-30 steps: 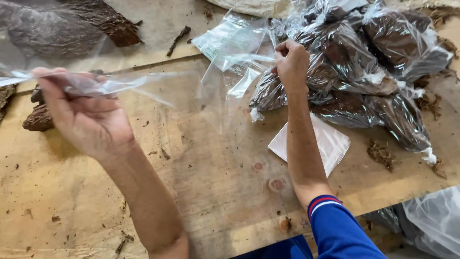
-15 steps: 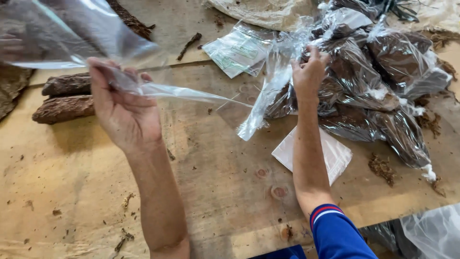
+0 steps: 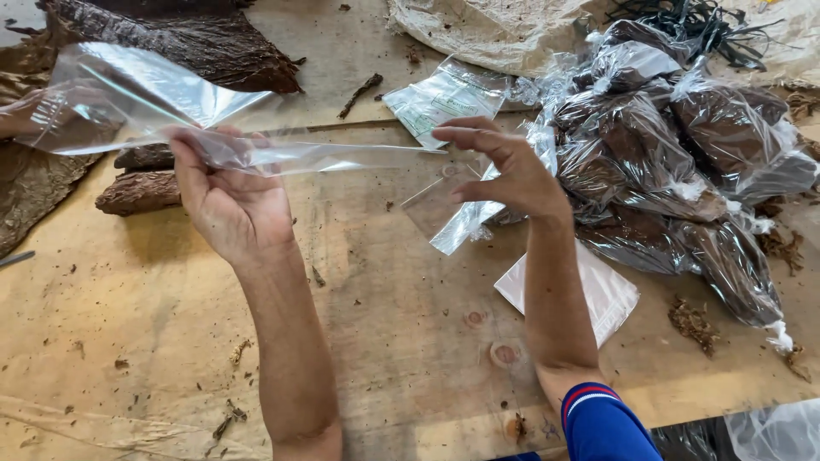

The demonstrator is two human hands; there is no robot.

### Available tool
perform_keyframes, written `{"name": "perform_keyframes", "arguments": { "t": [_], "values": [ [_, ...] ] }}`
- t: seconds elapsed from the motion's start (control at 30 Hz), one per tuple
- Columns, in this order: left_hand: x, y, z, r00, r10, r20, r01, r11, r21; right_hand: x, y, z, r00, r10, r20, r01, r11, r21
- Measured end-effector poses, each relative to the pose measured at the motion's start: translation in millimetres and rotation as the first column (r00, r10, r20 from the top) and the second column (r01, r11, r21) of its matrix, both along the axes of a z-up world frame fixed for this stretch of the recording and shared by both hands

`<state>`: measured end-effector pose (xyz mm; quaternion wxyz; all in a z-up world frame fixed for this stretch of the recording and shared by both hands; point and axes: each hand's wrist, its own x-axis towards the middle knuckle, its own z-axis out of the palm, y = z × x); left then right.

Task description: The person places folded brown material into clear plastic bags, seals the bags, and sets them aside. The person repeats this process with additional pieces of material throughout the clip.

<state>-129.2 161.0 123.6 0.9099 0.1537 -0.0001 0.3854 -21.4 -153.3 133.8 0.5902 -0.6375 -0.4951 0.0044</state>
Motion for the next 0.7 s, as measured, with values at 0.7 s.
{"name": "perform_keyframes", "arguments": {
  "t": [0.7],
  "values": [
    [-3, -31, 33, 0.820, 0.470, 0.327, -0.369, -0.003, 0.930, -9, 47, -22, 0.986, -0.158, 0.060, 0.149, 0.979, 0.138]
  ]
}}
